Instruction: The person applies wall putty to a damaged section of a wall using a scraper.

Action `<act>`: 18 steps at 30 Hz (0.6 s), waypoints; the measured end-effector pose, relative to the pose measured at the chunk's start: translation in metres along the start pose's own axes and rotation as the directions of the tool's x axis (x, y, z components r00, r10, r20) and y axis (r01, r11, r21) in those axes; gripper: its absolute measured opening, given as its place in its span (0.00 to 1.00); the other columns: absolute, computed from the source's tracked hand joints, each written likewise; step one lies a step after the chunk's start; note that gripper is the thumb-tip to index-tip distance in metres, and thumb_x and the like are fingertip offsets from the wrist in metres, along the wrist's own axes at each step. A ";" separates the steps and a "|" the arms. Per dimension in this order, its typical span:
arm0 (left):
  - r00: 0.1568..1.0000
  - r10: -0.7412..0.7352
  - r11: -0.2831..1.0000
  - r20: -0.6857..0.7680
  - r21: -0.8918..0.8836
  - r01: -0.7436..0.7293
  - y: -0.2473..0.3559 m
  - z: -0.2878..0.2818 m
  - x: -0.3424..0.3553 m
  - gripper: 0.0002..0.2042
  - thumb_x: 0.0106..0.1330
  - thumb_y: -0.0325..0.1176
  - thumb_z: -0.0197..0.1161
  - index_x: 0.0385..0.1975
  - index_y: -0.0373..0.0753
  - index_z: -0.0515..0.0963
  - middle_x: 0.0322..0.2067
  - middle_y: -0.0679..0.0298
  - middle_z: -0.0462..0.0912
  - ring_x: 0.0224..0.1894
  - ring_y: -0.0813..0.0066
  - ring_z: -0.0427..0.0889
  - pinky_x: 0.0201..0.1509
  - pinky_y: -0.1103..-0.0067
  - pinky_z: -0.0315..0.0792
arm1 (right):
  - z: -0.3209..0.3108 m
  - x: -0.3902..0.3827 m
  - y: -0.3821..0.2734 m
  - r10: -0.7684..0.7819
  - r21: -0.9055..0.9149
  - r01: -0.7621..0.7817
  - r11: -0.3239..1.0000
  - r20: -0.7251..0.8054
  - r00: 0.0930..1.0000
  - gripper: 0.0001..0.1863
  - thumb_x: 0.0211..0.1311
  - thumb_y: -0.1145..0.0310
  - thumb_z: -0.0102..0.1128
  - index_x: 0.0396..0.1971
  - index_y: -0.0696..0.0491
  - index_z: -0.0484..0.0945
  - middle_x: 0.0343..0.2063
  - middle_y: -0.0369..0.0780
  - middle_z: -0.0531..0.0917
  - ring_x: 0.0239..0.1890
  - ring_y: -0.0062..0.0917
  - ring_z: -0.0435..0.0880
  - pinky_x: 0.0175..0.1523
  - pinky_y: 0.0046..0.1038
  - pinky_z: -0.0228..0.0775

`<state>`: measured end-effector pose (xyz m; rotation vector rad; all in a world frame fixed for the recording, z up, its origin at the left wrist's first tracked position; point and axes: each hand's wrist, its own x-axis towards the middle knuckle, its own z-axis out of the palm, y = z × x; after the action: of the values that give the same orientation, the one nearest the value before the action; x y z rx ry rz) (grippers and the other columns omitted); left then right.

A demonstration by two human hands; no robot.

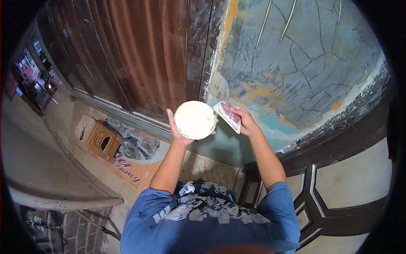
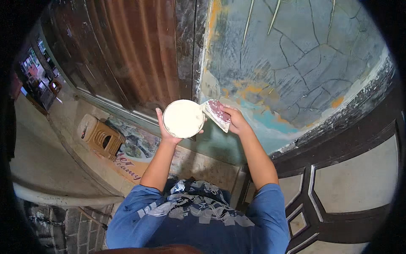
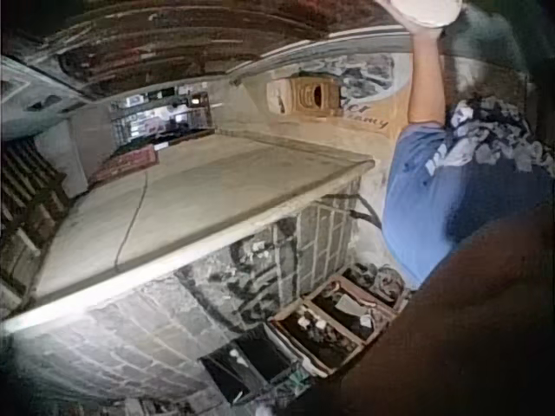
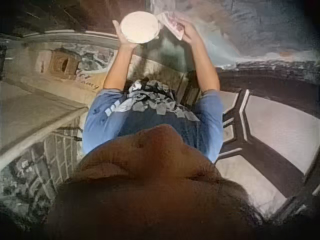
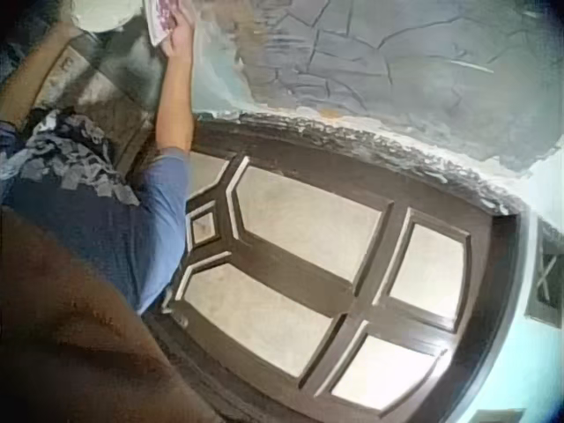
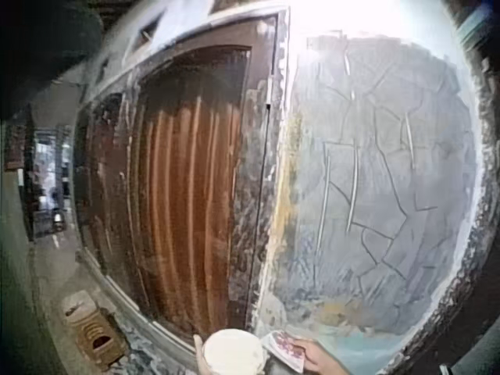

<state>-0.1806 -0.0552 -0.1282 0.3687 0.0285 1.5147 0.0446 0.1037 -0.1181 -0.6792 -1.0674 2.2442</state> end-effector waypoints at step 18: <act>0.984 0.177 0.982 0.034 -0.079 -0.174 0.042 -0.016 -0.040 0.56 0.53 0.85 0.40 0.72 0.43 0.58 0.68 0.37 0.61 0.63 0.19 0.64 0.55 0.26 0.64 | 0.020 0.048 0.018 -0.663 -0.853 0.163 -0.495 0.492 0.564 0.13 0.61 0.72 0.60 0.46 0.48 0.79 0.37 0.40 0.84 0.40 0.41 0.80 0.43 0.42 0.74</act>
<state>-0.2276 -0.0899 -0.1410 0.3484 -0.0960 1.6769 -0.0080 0.1157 -0.1313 -0.7546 -2.2444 -0.1657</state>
